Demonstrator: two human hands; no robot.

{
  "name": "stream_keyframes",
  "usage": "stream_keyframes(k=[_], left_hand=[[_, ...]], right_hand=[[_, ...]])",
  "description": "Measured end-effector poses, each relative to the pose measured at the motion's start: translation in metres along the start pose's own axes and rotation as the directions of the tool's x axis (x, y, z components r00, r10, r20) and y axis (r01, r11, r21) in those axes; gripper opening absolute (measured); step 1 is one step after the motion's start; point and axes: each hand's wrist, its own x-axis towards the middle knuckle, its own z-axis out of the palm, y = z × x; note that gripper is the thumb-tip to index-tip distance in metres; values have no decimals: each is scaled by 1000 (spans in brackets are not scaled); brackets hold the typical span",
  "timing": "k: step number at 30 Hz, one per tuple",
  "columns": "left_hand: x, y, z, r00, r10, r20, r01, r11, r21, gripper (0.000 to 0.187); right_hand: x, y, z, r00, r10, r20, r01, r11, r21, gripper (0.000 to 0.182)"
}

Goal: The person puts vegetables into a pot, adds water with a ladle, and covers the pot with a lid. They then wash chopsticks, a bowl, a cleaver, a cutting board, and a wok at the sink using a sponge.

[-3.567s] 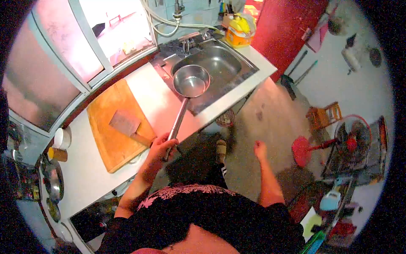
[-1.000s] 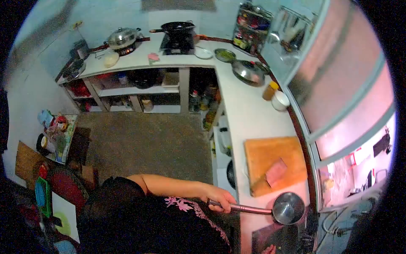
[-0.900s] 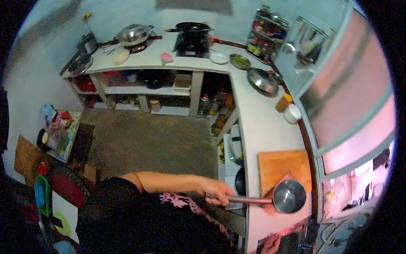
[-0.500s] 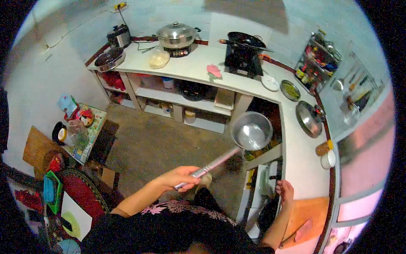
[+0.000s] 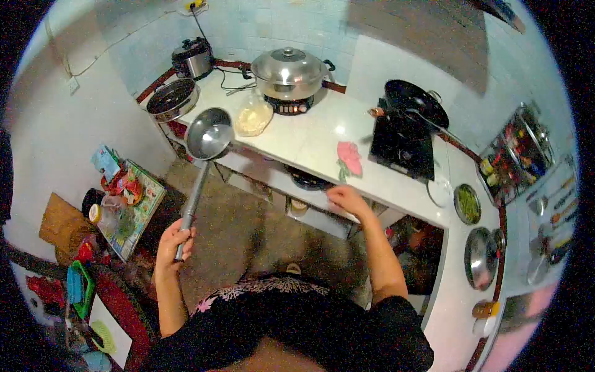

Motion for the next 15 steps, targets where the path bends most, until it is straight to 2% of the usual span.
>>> stream_keyframes(k=[1, 2, 3, 4, 6, 10, 15], left_hand=[[17, 7, -4, 1000, 11, -16, -11, 1000, 1, 32], [31, 11, -11, 999, 18, -33, -18, 1000, 1, 30], [43, 13, -15, 998, 24, -49, -24, 1000, 0, 29], [57, 20, -11, 991, 58, -118, -56, 998, 21, 27], [89, 25, -30, 991, 54, -121, -52, 998, 20, 33], [155, 44, -49, 981, 68, -184, -67, 998, 8, 39], [250, 76, -86, 989, 57, -136, -48, 996, 70, 35]], right_hand=[[41, -7, -1, 993, 101, 53, -104, 993, 58, 21], [81, -11, 0, 988, 113, 107, -121, 990, 75, 21], [110, -35, -1, 997, 31, 75, -28, 999, -35, 21], [145, -44, -1, 993, -119, -1, 118, 987, -107, 22], [204, -76, -11, 998, -69, 5, 69, 991, -119, 24], [313, -104, -41, 936, -331, -123, 263, 886, -381, 22], [442, -124, -96, 937, -231, -264, 41, 820, -571, 28]])
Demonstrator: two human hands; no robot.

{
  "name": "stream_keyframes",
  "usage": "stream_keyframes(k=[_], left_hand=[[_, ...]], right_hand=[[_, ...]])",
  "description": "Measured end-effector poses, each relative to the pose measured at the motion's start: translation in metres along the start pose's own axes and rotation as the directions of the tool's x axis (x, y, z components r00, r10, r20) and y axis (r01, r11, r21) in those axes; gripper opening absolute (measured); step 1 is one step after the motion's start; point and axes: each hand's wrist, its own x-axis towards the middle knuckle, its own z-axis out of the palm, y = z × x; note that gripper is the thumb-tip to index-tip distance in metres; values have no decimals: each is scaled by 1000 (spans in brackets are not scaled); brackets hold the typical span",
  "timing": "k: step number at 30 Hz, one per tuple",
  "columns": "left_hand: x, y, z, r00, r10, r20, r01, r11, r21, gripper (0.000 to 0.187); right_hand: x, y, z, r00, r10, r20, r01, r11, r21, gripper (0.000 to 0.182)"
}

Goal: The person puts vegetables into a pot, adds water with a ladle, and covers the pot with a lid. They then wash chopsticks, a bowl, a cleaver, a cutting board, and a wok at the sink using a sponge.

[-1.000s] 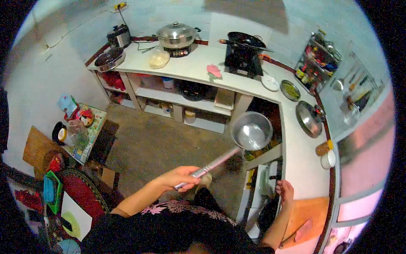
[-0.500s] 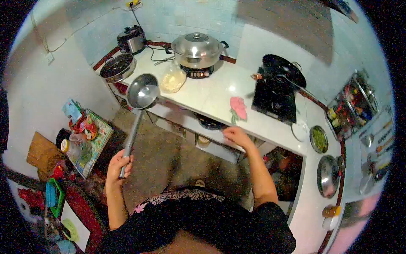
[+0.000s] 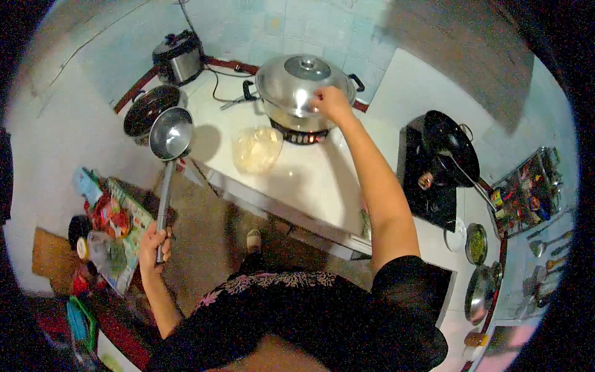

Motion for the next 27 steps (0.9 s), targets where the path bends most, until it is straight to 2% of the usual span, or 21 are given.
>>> stream_keyframes(k=[3, 6, 7, 8, 9, 10, 12, 13, 16, 17, 18, 19, 20, 21, 22, 24, 27], left_hand=[[68, 34, -1, 998, 1, 56, -1, 1000, -4, 31], [131, 70, 4, 995, -18, 99, 18, 1000, -1, 25], [150, 79, 7, 995, -12, 100, 12, 1000, 1, 24], [169, 86, 8, 995, -10, 101, 9, 1000, 6, 23], [189, 92, 1, 982, -47, 185, 34, 997, 71, 22], [208, 97, -1, 977, -56, 204, 37, 995, 96, 23], [242, 109, 6, 968, -77, 241, 40, 988, 152, 24], [251, 118, 24, 984, -45, 170, 17, 986, 164, 28], [291, 130, 41, 976, -55, 211, -22, 939, 344, 32], [301, 132, 48, 972, -40, 232, -46, 933, 356, 35], [309, 134, 57, 967, -24, 252, -72, 927, 367, 37], [316, 135, 65, 962, -9, 271, -99, 920, 379, 40], [322, 134, 73, 954, 4, 300, -118, 925, 360, 41], [328, 131, 82, 944, 21, 330, -139, 930, 340, 41], [335, 129, 91, 932, 42, 360, -165, 934, 317, 42], [349, 119, 102, 903, 58, 426, -213, 920, 328, 43], [356, 104, 123, 873, 52, 485, -259, 892, 370, 44]], right_hand=[[81, 17, 8, 992, 65, -107, -81, 984, -158, 37], [144, 16, 16, 966, 240, -95, -256, 937, -238, 44], [161, 20, 24, 962, 239, -131, -265, 933, -244, 44], [174, 22, 29, 954, 251, -164, -288, 919, -269, 45], [181, 18, 34, 945, 265, -194, -314, 903, -295, 46], [185, 15, 40, 934, 282, -217, -341, 884, -320, 47], [193, 15, 44, 927, 328, -183, -374, 849, -374, 47], [199, 15, 40, 923, 344, -174, -386, 832, -399, 47], [201, 22, 15, 908, 406, -103, -418, 867, -271, 44], [198, 28, 6, 913, 369, -174, -403, 882, -243, 42], [195, 28, -9, 896, 400, -193, -435, 877, -206, 43], [190, 28, -29, 912, 380, -155, -402, 904, -148, 43], [186, 38, -38, 898, 351, -266, -391, 914, -112, 41], [180, 46, -53, 902, 346, -257, -358, 934, 1, 43], [176, 46, -69, 889, 362, -282, -396, 915, -75, 46], [163, 49, -91, 863, 381, -330, -408, 913, -13, 47], [141, 56, -112, 844, 332, -421, -410, 906, -108, 48]])
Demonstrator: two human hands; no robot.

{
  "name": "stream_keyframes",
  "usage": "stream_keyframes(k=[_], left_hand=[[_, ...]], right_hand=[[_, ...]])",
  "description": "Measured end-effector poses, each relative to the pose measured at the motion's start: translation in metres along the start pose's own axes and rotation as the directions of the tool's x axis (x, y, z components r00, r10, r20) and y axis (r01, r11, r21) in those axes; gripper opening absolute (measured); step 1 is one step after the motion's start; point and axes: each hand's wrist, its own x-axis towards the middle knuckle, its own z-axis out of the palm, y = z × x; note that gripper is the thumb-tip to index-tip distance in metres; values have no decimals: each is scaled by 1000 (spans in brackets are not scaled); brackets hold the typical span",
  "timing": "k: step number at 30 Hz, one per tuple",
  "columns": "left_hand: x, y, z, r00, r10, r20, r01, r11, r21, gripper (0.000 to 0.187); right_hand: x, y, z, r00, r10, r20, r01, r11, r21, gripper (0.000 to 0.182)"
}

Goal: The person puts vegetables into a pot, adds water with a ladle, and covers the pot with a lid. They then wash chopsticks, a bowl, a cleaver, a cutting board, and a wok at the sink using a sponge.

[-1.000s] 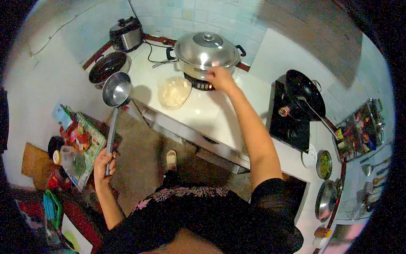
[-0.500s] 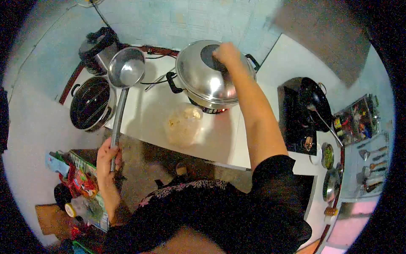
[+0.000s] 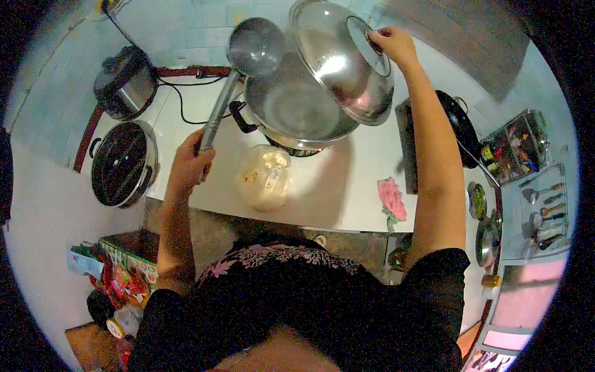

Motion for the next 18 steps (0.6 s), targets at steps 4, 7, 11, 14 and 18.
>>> stream_keyframes(k=[4, 7, 11, 14, 18], left_hand=[[27, -35, 21, 978, 206, 15, -202, 937, 284, 44], [30, -47, 37, 925, 379, 19, -331, 782, 527, 49], [25, -40, 48, 936, 350, 32, -255, 613, 748, 52], [21, -39, 49, 945, 326, 20, -202, 534, 821, 54], [29, -63, 40, 776, 630, 6, -480, 586, 653, 56]], right_hand=[[-16, 16, -16, 1000, 28, 14, -26, 997, -70, 47], [-27, 22, -24, 999, 41, 30, -38, 995, -89, 46], [-30, 22, -28, 999, 45, 12, -43, 990, -131, 45], [-26, 20, -25, 1000, 25, -1, -25, 991, -134, 46], [-17, -1, -16, 996, 31, 79, -25, 997, -73, 47]])
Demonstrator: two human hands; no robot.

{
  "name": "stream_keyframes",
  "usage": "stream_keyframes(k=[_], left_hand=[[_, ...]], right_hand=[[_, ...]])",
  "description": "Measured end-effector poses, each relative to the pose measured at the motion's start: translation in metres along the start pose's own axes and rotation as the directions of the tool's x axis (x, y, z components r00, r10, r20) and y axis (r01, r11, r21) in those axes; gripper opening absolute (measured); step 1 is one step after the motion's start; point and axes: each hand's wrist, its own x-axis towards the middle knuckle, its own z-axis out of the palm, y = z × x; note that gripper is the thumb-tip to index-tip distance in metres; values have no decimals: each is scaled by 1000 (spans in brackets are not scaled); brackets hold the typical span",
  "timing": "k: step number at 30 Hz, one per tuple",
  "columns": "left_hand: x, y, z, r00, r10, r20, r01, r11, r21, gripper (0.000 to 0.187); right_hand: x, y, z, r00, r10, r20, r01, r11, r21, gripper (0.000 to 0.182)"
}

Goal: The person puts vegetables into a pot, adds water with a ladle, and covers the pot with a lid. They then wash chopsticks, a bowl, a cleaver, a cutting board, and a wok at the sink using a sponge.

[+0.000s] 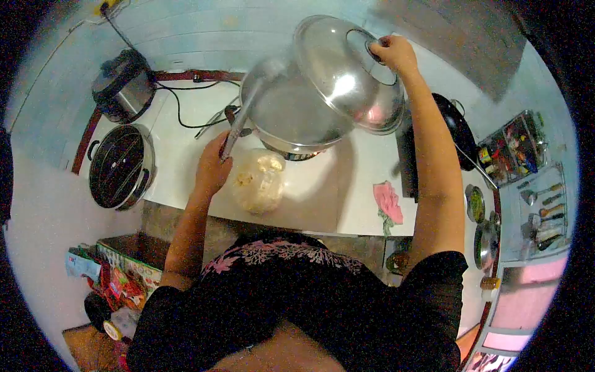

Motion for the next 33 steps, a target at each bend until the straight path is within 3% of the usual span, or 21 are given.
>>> stream_keyframes(k=[1, 3, 5, 6, 9, 15, 19, 21, 24, 28, 30, 31, 33], left_hand=[[0, 0, -5, 974, -218, 61, 226, 954, -196, 55], [-2, 8, -22, 782, -550, 292, 616, 612, -496, 53], [-7, 8, -37, 759, -612, 222, 597, 517, -614, 50], [-10, 6, -45, 742, -643, 189, 577, 467, -670, 48], [-28, -7, -68, 723, -681, 114, 537, 451, -713, 47], [-83, -49, -82, 581, -800, 148, 619, 317, -718, 42], [-105, -50, -84, 486, -854, 188, 677, 231, -699, 38], [-110, -52, -81, 491, -850, 190, 654, 215, -725, 33], [-115, -68, -71, 443, -879, 178, 653, 181, -735, 27], [-116, -82, -60, 488, -863, 135, 574, 200, -794, 20], [-113, -93, -50, 475, -872, 117, 542, 185, -820, 16], [-110, -98, -46, 471, -875, 111, 525, 177, -832, 15], [-109, -109, -38, 492, -865, 97, 517, 201, -832, 11]], right_hand=[[2, -7, 2, 999, 13, 31, -14, 999, 36, 47], [16, -2, 25, 999, -34, 17, 33, 998, 57, 47], [17, -18, 43, 996, -94, -4, 94, 995, 40, 46], [12, -30, 46, 988, -86, 130, 68, 988, 137, 44], [13, -45, 82, 962, -143, 231, 142, 990, 20, 42], [7, -62, 134, 934, -151, 323, 192, 977, -98, 39], [6, -66, 144, 934, -130, 332, 158, 986, -57, 40], [2, -71, 141, 934, -165, 318, 185, 982, -36, 41], [2, -74, 148, 929, -260, 263, 310, 935, -171, 42], [-4, -85, 133, 907, -191, 376, 253, 959, -125, 47], [-7, -75, 140, 927, -375, 15, 374, 919, -124, 43], [-10, -71, 140, 879, -445, -170, 424, 893, -147, 42], [-33, -82, 120, 913, -364, -182, 377, 926, 37, 38]])
